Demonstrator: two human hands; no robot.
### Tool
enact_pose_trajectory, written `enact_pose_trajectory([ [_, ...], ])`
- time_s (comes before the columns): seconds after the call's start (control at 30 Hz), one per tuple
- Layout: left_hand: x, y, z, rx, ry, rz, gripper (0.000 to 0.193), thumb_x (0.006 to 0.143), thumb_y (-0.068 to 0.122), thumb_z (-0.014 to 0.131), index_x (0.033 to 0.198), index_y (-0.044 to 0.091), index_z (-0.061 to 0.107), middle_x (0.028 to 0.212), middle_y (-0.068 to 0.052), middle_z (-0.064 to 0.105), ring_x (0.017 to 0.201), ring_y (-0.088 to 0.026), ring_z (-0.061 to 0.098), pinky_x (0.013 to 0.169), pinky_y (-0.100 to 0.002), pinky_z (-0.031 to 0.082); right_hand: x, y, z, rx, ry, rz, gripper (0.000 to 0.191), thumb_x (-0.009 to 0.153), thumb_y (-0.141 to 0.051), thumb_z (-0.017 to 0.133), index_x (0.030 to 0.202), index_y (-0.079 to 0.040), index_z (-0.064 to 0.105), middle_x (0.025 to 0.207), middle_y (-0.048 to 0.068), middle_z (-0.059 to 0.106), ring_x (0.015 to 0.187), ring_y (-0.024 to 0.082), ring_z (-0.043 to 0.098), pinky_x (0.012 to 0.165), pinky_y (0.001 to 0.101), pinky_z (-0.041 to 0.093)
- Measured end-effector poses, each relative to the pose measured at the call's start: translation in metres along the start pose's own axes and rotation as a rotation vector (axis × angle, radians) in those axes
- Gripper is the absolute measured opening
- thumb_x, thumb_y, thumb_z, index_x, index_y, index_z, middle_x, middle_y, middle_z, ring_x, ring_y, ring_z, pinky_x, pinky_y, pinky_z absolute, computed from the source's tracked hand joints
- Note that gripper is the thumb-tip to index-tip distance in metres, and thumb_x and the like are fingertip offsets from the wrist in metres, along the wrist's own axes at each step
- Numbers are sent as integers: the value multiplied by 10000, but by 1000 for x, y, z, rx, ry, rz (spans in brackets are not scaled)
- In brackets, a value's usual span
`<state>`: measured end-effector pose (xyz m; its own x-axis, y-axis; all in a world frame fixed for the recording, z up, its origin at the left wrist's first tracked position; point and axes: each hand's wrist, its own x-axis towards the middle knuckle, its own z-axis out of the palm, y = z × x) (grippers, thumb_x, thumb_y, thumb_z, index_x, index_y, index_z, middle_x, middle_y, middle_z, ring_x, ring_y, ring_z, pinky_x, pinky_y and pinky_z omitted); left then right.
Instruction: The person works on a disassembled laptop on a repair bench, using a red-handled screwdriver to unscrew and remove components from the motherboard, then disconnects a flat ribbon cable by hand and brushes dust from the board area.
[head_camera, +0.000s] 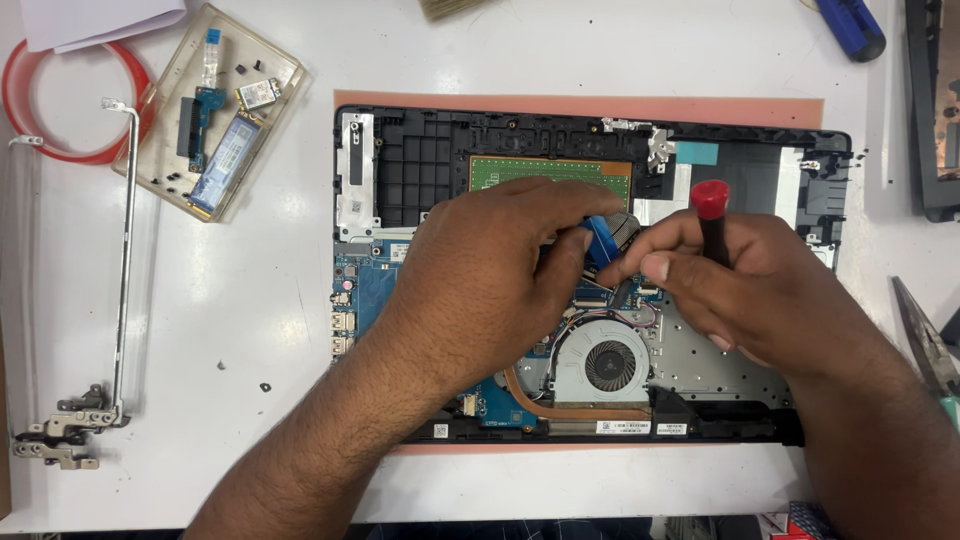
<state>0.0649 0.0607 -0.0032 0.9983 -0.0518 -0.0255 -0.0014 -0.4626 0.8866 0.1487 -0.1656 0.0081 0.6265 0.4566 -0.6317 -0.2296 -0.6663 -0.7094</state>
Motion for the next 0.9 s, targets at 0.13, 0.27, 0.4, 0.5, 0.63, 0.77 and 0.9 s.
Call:
enact_pose_trajectory([
  [0.13,-1,0,-2,6,5,11,270,990,168,643,1253,131,692,1114,-72,771,816,-132,784,726,-306,657,0,0,0,72,-24,3,287,940,-228,574,1030,-19,750,380,-43,397,304,53,332,364,254,301],
  [0.27,-1,2,-1,-12,-29,3,231,980,184,664,1204,136,696,1033,-59,773,804,-128,781,709,-298,652,-4,4,0,-47,197,-106,216,991,-199,649,1066,-2,692,540,-18,500,395,51,429,389,251,345],
  [0.4,0,3,0,-22,-27,26,180,973,179,671,1143,133,707,1018,-56,768,794,-132,775,690,-299,648,-5,7,4,-198,288,-207,343,934,-206,754,1236,-74,657,729,2,611,568,27,540,500,194,417],
  [0.5,0,2,2,10,-67,-63,142,973,193,661,1100,155,713,1001,-25,771,746,-129,779,651,-299,651,-2,6,6,-205,206,-356,405,897,-207,764,1267,-83,655,965,-1,633,753,-1,601,605,158,497],
  [0.63,0,2,8,57,-16,41,83,986,182,660,1033,160,724,960,-18,773,833,-164,770,673,-333,631,-1,4,7,-224,176,-385,390,883,-173,784,1245,-69,682,1070,9,639,776,-5,604,608,153,499],
  [0.77,2,-1,13,99,-38,41,78,986,197,653,999,172,725,909,-19,767,824,-168,766,662,-343,627,-2,3,7,-272,221,-263,359,855,-173,802,1192,-85,717,993,-10,665,647,4,528,525,178,425],
  [0.9,4,-2,13,101,-92,-16,92,1004,214,636,999,190,724,855,-13,761,785,-156,768,635,-341,629,-3,4,7,-240,230,-208,327,855,-160,805,1169,-99,736,908,-11,654,596,9,464,492,200,363],
])
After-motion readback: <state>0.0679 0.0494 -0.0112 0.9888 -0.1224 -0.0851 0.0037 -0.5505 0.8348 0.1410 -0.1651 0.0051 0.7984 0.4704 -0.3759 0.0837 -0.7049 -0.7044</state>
